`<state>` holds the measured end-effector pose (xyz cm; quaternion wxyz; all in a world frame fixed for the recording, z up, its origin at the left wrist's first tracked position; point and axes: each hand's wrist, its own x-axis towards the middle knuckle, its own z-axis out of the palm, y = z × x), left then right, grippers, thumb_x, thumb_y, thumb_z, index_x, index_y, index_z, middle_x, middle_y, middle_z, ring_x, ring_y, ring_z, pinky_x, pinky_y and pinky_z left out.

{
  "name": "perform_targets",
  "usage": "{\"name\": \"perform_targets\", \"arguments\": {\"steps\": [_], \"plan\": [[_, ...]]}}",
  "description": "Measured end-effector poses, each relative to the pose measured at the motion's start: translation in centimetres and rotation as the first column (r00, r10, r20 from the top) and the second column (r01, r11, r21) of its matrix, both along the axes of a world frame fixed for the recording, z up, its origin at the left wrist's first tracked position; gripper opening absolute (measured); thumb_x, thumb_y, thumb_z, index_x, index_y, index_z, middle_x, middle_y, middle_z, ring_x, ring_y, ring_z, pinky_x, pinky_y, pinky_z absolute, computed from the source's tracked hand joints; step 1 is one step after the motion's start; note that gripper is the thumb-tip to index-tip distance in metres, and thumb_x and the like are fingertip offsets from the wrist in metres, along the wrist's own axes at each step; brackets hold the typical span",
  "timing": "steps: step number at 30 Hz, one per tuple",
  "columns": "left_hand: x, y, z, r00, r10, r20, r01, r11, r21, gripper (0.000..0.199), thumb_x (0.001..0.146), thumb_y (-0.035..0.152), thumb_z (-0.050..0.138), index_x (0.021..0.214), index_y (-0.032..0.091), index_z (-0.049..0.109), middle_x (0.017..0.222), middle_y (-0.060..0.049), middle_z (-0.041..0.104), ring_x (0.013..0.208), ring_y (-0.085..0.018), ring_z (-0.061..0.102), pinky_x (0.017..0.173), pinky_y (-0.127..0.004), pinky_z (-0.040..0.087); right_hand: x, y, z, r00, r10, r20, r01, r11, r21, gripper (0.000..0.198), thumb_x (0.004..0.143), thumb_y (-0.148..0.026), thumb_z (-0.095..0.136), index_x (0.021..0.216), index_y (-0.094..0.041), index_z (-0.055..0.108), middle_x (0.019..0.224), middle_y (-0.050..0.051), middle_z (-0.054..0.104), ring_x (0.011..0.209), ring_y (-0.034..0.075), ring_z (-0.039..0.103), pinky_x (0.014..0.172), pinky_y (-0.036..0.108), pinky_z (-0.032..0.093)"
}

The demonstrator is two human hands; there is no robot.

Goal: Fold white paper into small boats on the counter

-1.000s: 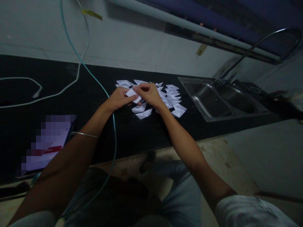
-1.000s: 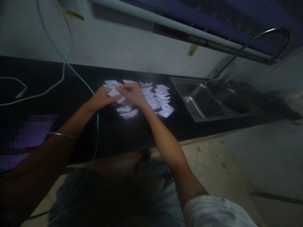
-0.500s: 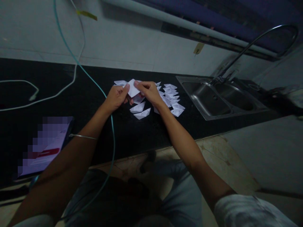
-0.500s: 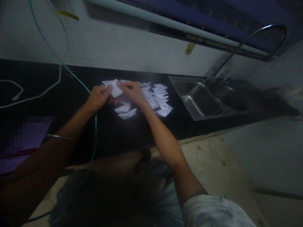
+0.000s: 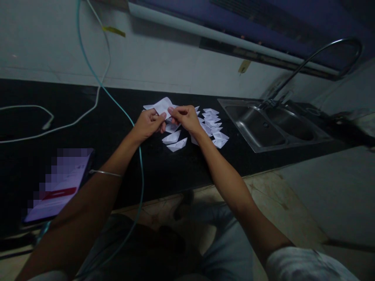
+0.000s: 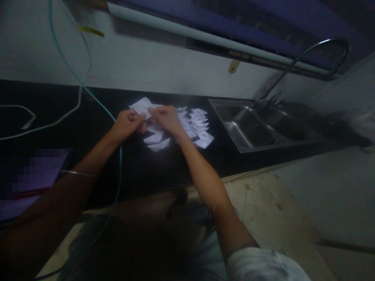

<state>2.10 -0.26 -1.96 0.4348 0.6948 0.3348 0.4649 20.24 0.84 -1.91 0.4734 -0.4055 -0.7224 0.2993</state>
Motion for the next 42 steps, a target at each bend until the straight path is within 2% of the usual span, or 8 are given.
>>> {"name": "perform_targets", "arguments": {"steps": [8,10,13,15,19,29,33,42], "plan": [[-0.6,0.6,-0.4,0.991,-0.107,0.084,0.112,0.992,-0.06,0.04,0.082,0.054,0.07,0.078,0.017,0.058,0.051,-0.003,0.065,0.035,-0.008,0.05,0.036,-0.019,0.036,-0.4,0.1,-0.2,1.0,-0.014,0.003,0.014,1.0,-0.008,0.052,0.087,-0.064,0.056,0.065,-0.017,0.064,0.057,-0.001,0.057,0.053,0.01,0.05,0.052,0.023,0.039],[-0.7,0.7,-0.4,0.987,-0.102,0.122,0.113,0.989,-0.092,0.038,0.081,0.052,0.072,0.081,0.016,0.06,0.053,-0.004,0.066,0.038,-0.01,0.054,0.037,-0.019,0.038,-0.4,0.2,-0.2,0.996,-0.014,-0.086,0.011,0.999,-0.035,0.039,0.084,-0.057,0.064,0.084,-0.018,0.068,0.066,0.0,0.063,0.054,0.011,0.055,0.053,0.024,0.044],[-1.0,0.8,-0.3,0.98,-0.073,0.186,0.101,0.984,-0.148,0.036,0.081,0.05,0.071,0.082,0.016,0.058,0.063,-0.005,0.069,0.049,-0.013,0.063,0.039,-0.019,0.042,-0.1,0.4,-0.2,0.967,-0.016,-0.254,-0.005,0.997,-0.082,0.042,0.078,-0.047,0.073,0.109,-0.022,0.06,0.069,-0.002,0.064,0.058,0.013,0.061,0.057,0.026,0.051],[-1.2,1.0,-0.3,0.972,-0.042,0.232,0.084,0.982,-0.172,0.034,0.079,0.045,0.073,0.094,0.018,0.059,0.073,-0.004,0.071,0.056,-0.015,0.066,0.04,-0.019,0.043,0.2,0.5,-0.1,0.959,-0.007,-0.284,-0.012,0.998,-0.067,0.043,0.077,-0.043,0.075,0.111,-0.024,0.057,0.07,-0.003,0.063,0.059,0.014,0.062,0.059,0.027,0.052],[-2.0,1.6,-0.3,0.938,-0.052,0.342,0.099,0.987,-0.123,0.056,0.067,0.026,0.08,0.118,0.026,0.058,0.09,-0.004,0.072,0.065,-0.017,0.069,0.042,-0.021,0.047,0.8,0.5,0.2,0.972,0.018,-0.233,-0.018,1.0,0.005,0.024,0.082,-0.037,0.069,0.1,-0.022,0.064,0.077,0.0,0.066,0.064,0.013,0.062,0.062,0.028,0.053],[-2.4,0.2,1.3,0.974,0.035,0.225,-0.014,0.995,-0.097,0.023,0.065,0.026,0.082,0.085,0.018,0.076,0.064,-0.004,0.071,0.05,-0.015,0.063,0.04,-0.023,0.042,1.1,0.1,0.5,0.989,0.103,-0.102,-0.101,0.994,0.029,0.023,0.083,-0.031,0.066,0.102,-0.021,0.074,0.103,0.007,0.072,0.083,0.017,0.066,0.073,0.032,0.055],[-2.6,0.1,1.6,0.97,-0.017,0.243,0.047,0.992,-0.115,0.027,0.064,0.024,0.083,0.09,0.019,0.079,0.069,-0.006,0.075,0.05,-0.015,0.063,0.042,-0.024,0.045,1.2,0.1,0.4,0.985,0.114,-0.129,-0.11,0.993,0.032,0.024,0.083,-0.032,0.067,0.103,-0.021,0.074,0.106,0.008,0.073,0.087,0.018,0.067,0.076,0.033,0.056],[-2.7,0.9,0.5,0.978,0.097,0.183,-0.089,0.995,-0.048,0.019,0.066,0.025,0.084,0.084,0.025,0.081,0.069,-0.004,0.076,0.048,-0.016,0.063,0.04,-0.027,0.046,0.8,0.1,0.1,0.976,0.107,-0.187,-0.111,0.994,-0.009,0.025,0.077,-0.034,0.074,0.098,-0.022,0.075,0.103,0.007,0.073,0.086,0.018,0.068,0.076,0.034,0.057]]}}
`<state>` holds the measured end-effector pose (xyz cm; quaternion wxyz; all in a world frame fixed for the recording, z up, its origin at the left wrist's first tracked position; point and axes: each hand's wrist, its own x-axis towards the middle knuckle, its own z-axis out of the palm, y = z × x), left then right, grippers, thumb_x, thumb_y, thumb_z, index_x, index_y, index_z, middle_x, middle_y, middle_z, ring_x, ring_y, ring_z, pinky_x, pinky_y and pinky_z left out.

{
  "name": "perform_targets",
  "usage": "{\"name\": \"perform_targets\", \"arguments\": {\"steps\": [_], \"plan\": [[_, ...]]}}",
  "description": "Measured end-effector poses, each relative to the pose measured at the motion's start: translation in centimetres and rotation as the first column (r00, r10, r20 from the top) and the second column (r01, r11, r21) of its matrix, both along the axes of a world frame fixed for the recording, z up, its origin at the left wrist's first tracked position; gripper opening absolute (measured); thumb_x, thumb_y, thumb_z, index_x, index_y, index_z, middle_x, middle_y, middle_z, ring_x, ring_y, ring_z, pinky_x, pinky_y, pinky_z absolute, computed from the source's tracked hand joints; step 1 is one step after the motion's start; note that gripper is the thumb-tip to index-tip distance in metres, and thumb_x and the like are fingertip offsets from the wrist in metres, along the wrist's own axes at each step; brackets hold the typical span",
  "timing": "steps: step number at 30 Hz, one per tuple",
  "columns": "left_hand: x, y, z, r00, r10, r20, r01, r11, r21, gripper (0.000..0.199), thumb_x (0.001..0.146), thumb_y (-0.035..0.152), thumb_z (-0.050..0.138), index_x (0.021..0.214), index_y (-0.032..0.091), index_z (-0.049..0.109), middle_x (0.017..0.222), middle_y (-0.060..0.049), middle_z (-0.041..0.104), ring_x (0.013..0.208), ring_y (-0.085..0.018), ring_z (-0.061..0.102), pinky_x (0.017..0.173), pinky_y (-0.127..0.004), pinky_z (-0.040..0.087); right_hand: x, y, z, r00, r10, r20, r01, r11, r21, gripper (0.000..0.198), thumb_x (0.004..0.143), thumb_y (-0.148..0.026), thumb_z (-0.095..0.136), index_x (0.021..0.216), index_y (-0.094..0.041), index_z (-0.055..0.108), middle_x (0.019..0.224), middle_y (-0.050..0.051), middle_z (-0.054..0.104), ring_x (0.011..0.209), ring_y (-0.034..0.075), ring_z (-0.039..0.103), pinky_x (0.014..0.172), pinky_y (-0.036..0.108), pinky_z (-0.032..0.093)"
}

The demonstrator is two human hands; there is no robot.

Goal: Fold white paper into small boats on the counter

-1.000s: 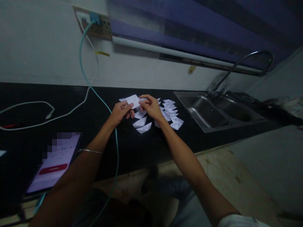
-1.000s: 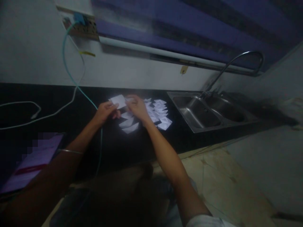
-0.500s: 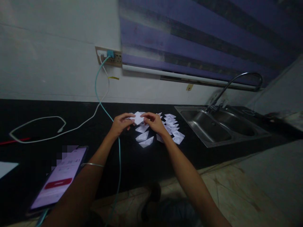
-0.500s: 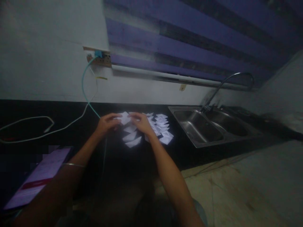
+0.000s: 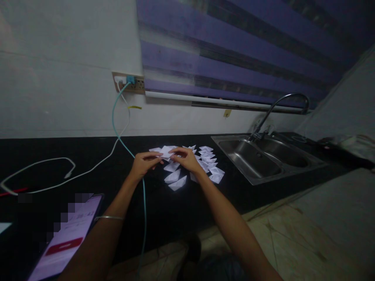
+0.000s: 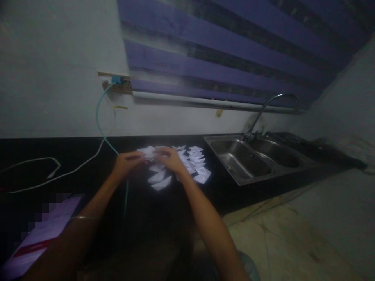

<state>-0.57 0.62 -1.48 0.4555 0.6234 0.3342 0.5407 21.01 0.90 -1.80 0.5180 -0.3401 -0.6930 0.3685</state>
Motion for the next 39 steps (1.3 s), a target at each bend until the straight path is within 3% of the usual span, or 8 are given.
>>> {"name": "perform_targets", "arguments": {"steps": [5,13,19,24,30,35,39], "plan": [[-0.2,0.3,-0.2,1.0,0.009,-0.024,-0.008,0.999,0.041,0.018,0.063,0.024,0.085,0.081,0.023,0.081,0.077,-0.007,0.078,0.059,-0.02,0.069,0.042,-0.026,0.048,-0.1,0.0,0.1,1.0,-0.015,0.014,0.015,1.0,-0.017,0.021,0.075,-0.032,0.076,0.093,-0.022,0.076,0.097,0.006,0.074,0.083,0.018,0.068,0.077,0.034,0.056],[0.2,0.1,0.3,0.999,0.007,-0.038,-0.009,0.997,-0.073,0.035,0.059,0.032,0.086,0.087,0.014,0.076,0.072,-0.008,0.076,0.063,-0.02,0.07,0.046,-0.022,0.047,0.0,0.3,-0.2,1.0,-0.011,0.014,0.01,1.0,0.024,0.019,0.075,-0.03,0.078,0.09,-0.02,0.077,0.089,0.005,0.074,0.082,0.016,0.068,0.079,0.032,0.053],[0.2,0.0,0.5,0.996,0.059,-0.061,-0.061,0.998,-0.022,0.029,0.062,0.036,0.085,0.078,0.014,0.076,0.069,-0.006,0.074,0.05,-0.013,0.061,0.043,-0.022,0.043,-0.1,0.4,-0.4,0.999,-0.021,-0.044,0.022,1.0,0.011,0.025,0.071,-0.033,0.081,0.092,-0.02,0.075,0.092,0.004,0.073,0.079,0.015,0.067,0.075,0.03,0.053],[0.2,0.4,-0.3,0.996,0.063,-0.063,-0.062,0.998,0.01,0.028,0.061,0.038,0.084,0.071,0.014,0.073,0.069,-0.004,0.071,0.047,-0.01,0.054,0.044,-0.022,0.041,-0.1,0.5,-0.4,0.998,-0.06,0.014,0.06,0.998,-0.012,0.02,0.074,-0.037,0.079,0.078,-0.017,0.073,0.074,0.003,0.069,0.066,0.014,0.063,0.067,0.027,0.051],[0.9,0.5,-0.5,0.994,0.08,-0.068,-0.081,0.997,-0.008,0.034,0.064,0.044,0.082,0.073,0.015,0.067,0.067,-0.002,0.066,0.055,-0.012,0.059,0.049,-0.022,0.046,-0.4,0.4,-0.6,0.989,-0.114,0.099,0.113,0.994,0.009,0.025,0.083,-0.04,0.07,0.077,-0.016,0.068,0.072,0.002,0.066,0.063,0.012,0.06,0.062,0.025,0.048],[1.1,0.6,-0.6,0.993,0.101,-0.056,-0.098,0.994,0.04,0.031,0.067,0.04,0.081,0.075,0.016,0.062,0.073,-0.003,0.068,0.07,-0.015,0.066,0.063,-0.024,0.052,-0.6,0.6,-1.0,0.99,-0.123,0.064,0.123,0.992,0.004,0.022,0.084,-0.039,0.069,0.079,-0.017,0.065,0.075,0.002,0.065,0.064,0.013,0.062,0.063,0.025,0.05],[1.1,0.8,-0.8,0.991,0.131,-0.032,-0.13,0.991,0.043,0.033,0.067,0.038,0.08,0.081,0.019,0.057,0.072,0.0,0.067,0.062,-0.014,0.065,0.056,-0.023,0.049,-0.9,0.9,-1.4,0.989,-0.138,0.05,0.137,0.99,0.014,0.021,0.082,-0.038,0.07,0.08,-0.018,0.065,0.077,0.002,0.066,0.069,0.014,0.064,0.066,0.027,0.052]]}}
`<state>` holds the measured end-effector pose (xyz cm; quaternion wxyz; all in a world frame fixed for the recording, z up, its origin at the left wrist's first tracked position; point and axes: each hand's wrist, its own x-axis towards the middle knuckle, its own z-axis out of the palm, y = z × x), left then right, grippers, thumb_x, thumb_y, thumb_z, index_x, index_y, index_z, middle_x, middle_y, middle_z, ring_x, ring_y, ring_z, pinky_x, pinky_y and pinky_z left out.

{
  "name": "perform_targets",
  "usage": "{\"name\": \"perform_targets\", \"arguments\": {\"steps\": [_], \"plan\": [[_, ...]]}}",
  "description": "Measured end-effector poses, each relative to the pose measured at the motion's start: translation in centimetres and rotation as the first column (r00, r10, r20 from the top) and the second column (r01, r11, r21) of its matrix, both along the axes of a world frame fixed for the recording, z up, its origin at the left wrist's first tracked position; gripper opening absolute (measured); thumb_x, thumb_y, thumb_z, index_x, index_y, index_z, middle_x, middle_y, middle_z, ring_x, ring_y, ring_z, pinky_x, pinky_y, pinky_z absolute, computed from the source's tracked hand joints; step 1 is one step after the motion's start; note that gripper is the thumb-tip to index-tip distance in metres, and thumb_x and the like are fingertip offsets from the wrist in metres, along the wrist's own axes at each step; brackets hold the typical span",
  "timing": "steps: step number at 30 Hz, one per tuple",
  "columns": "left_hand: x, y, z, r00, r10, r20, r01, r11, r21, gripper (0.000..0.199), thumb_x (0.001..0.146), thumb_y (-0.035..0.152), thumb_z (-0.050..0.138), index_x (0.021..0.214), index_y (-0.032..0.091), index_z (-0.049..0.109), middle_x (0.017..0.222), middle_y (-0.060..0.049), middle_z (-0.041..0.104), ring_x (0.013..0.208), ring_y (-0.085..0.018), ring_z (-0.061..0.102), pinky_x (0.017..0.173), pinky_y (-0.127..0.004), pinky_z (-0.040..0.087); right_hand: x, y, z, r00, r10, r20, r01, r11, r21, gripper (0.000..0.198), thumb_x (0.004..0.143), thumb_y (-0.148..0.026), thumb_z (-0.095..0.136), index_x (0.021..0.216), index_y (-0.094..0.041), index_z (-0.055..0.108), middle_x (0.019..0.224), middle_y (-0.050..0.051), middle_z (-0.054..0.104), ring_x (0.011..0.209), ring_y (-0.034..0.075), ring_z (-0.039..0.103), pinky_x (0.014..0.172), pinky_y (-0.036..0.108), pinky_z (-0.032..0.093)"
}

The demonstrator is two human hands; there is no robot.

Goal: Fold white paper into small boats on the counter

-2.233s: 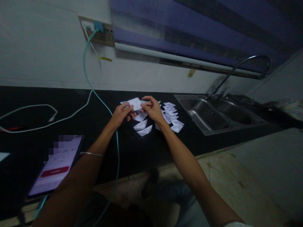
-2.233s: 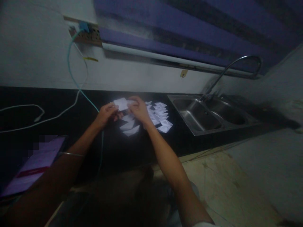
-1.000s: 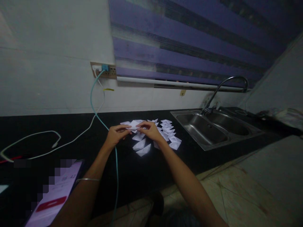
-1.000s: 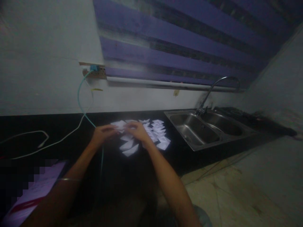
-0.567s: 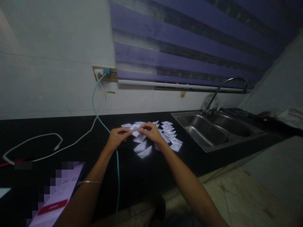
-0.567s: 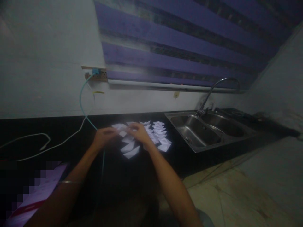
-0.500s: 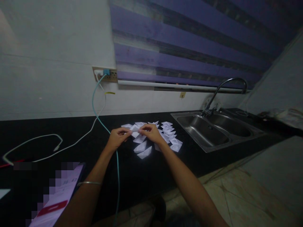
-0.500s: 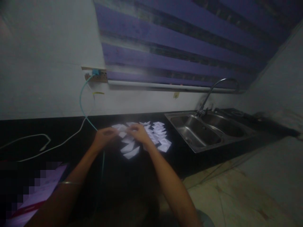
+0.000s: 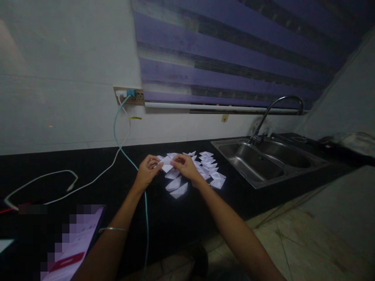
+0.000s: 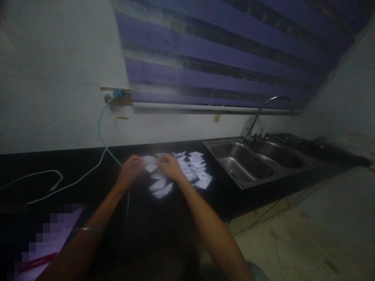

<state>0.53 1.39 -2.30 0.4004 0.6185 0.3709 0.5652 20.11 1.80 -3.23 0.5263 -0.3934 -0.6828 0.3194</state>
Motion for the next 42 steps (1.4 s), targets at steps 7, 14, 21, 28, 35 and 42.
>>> {"name": "perform_targets", "arguments": {"steps": [7,14,21,28,35,42], "plan": [[0.1,0.3,-0.3,1.0,0.024,0.001,-0.024,0.998,0.05,0.029,0.068,0.036,0.076,0.079,0.019,0.056,0.071,0.001,0.065,0.065,-0.014,0.064,0.058,-0.023,0.048,-0.2,-0.5,0.2,1.0,-0.001,0.013,0.002,1.0,-0.008,0.022,0.081,-0.037,0.071,0.074,-0.018,0.062,0.07,0.002,0.066,0.065,0.015,0.063,0.063,0.027,0.051],[0.5,0.3,-0.4,0.999,0.037,0.027,-0.039,0.997,0.073,0.025,0.07,0.033,0.074,0.078,0.02,0.054,0.072,0.002,0.062,0.07,-0.013,0.062,0.064,-0.021,0.047,-0.8,-0.8,0.1,0.976,0.032,-0.215,-0.076,0.977,-0.198,0.05,0.07,-0.034,0.08,0.11,-0.023,0.053,0.069,-0.005,0.067,0.054,0.013,0.064,0.053,0.025,0.053],[1.1,-0.4,0.1,0.999,-0.027,-0.031,0.029,0.996,0.08,0.026,0.069,0.036,0.073,0.074,0.02,0.053,0.072,0.001,0.06,0.069,-0.014,0.06,0.062,-0.022,0.046,-1.3,-1.2,0.3,0.992,-0.007,-0.124,-0.025,0.966,-0.257,0.039,0.066,-0.048,0.084,0.087,-0.019,0.07,0.073,0.003,0.07,0.067,0.019,0.067,0.057,0.03,0.057],[1.5,-0.8,0.9,1.0,0.025,0.012,-0.025,0.999,0.029,0.034,0.064,0.04,0.078,0.084,0.018,0.061,0.076,-0.001,0.066,0.073,-0.016,0.066,0.067,-0.025,0.051,-0.8,-1.2,0.8,0.996,-0.081,-0.046,0.074,0.989,-0.13,0.037,0.073,-0.051,0.077,0.068,-0.015,0.069,0.063,0.001,0.064,0.062,0.015,0.059,0.056,0.024,0.046],[1.1,-0.7,0.6,0.993,-0.11,-0.033,0.108,0.993,-0.046,0.031,0.068,0.041,0.078,0.089,0.018,0.074,0.059,-0.002,0.066,0.053,-0.017,0.062,0.043,-0.023,0.044,-0.9,-0.6,0.4,0.996,-0.059,-0.06,0.064,0.995,0.079,0.025,0.079,-0.043,0.074,0.076,-0.018,0.076,0.074,0.003,0.068,0.072,0.016,0.062,0.067,0.027,0.047],[0.9,-1.0,0.9,0.982,-0.159,0.105,0.171,0.979,-0.11,0.044,0.069,0.047,0.08,0.096,0.013,0.072,0.077,-0.01,0.075,0.058,-0.019,0.068,0.035,-0.02,0.036,-1.0,-1.1,1.2,0.979,-0.205,-0.005,0.203,0.965,0.164,0.023,0.076,-0.039,0.078,0.088,-0.02,0.079,0.083,0.004,0.066,0.075,0.015,0.058,0.068,0.027,0.045]]}}
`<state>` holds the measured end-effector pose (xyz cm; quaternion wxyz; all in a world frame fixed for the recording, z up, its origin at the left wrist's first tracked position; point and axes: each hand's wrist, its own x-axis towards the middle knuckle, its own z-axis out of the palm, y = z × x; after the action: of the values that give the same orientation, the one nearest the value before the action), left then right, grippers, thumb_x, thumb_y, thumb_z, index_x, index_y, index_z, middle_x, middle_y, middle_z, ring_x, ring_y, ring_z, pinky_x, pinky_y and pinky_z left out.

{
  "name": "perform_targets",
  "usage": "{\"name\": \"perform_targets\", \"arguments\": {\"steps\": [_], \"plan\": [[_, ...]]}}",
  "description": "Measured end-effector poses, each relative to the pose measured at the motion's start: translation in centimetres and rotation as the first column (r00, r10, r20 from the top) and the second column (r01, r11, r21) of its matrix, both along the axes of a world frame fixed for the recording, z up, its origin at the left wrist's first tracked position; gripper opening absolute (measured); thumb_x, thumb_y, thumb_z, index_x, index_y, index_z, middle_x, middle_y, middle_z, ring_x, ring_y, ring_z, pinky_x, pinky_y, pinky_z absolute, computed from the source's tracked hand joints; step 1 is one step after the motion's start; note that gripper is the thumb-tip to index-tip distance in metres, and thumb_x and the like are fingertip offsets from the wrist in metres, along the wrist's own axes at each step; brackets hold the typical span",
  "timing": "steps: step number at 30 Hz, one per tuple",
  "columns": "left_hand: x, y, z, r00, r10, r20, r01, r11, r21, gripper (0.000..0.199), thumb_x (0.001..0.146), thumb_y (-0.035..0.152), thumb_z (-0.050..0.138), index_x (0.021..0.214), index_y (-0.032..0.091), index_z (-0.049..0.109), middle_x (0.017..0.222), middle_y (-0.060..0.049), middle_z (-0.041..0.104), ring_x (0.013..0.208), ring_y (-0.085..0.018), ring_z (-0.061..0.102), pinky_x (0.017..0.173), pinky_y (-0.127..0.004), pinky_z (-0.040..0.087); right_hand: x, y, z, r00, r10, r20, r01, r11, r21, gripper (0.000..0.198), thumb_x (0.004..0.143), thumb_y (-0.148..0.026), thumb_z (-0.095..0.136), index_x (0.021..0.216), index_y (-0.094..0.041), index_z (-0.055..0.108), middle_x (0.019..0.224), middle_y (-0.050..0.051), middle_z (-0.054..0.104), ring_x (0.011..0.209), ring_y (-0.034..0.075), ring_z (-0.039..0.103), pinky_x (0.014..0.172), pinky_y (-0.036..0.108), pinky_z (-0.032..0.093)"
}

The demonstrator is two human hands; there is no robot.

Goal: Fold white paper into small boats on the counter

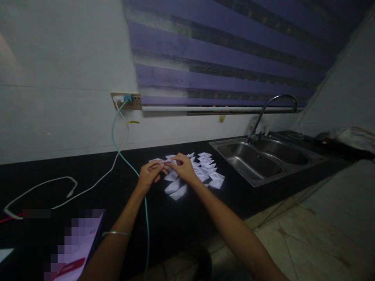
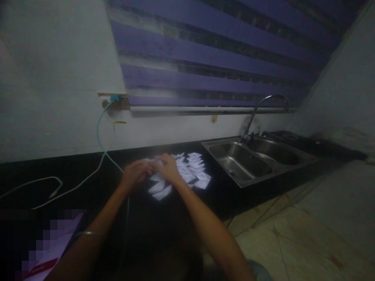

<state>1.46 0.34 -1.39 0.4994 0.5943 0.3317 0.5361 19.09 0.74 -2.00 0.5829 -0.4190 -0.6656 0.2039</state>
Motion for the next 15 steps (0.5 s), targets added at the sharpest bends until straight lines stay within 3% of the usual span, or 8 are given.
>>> {"name": "perform_targets", "arguments": {"steps": [4,8,12,15], "plan": [[-0.25,-0.02,0.13,0.999,0.016,0.036,-0.016,1.0,-0.01,0.046,0.063,0.049,0.084,0.09,0.014,0.072,0.083,-0.011,0.076,0.063,-0.02,0.07,0.038,-0.021,0.044,0.22,-0.52,0.33,0.996,0.092,-0.009,-0.093,0.992,-0.085,0.026,0.08,-0.04,0.073,0.096,-0.02,0.079,0.084,0.005,0.074,0.078,0.019,0.065,0.068,0.028,0.048],[-0.43,0.21,-0.04,0.999,0.035,0.03,-0.035,0.999,0.005,0.046,0.065,0.051,0.083,0.091,0.014,0.073,0.082,-0.011,0.076,0.07,-0.022,0.071,0.04,-0.022,0.046,0.34,-0.89,0.48,0.997,0.08,0.013,-0.08,0.995,-0.056,0.028,0.082,-0.042,0.071,0.099,-0.022,0.079,0.089,0.006,0.077,0.078,0.02,0.067,0.067,0.029,0.049],[-0.41,0.26,-0.13,0.998,0.054,0.043,-0.054,0.999,-0.002,0.045,0.066,0.051,0.082,0.09,0.014,0.072,0.079,-0.011,0.076,0.07,-0.022,0.071,0.04,-0.021,0.044,0.19,-0.91,0.42,0.996,0.09,-0.015,-0.091,0.992,-0.086,0.036,0.082,-0.044,0.072,0.109,-0.021,0.077,0.08,0.005,0.075,0.066,0.016,0.065,0.06,0.027,0.049],[-0.44,0.09,0.12,0.998,0.048,0.044,-0.048,0.999,-0.008,0.04,0.068,0.049,0.081,0.085,0.014,0.073,0.077,-0.012,0.077,0.064,-0.021,0.07,0.039,-0.022,0.041,0.08,-0.62,0.28,0.987,0.108,-0.117,-0.125,0.981,-0.146,0.037,0.08,-0.046,0.073,0.105,-0.018,0.076,0.069,0.004,0.072,0.057,0.015,0.063,0.055,0.027,0.05]]}}
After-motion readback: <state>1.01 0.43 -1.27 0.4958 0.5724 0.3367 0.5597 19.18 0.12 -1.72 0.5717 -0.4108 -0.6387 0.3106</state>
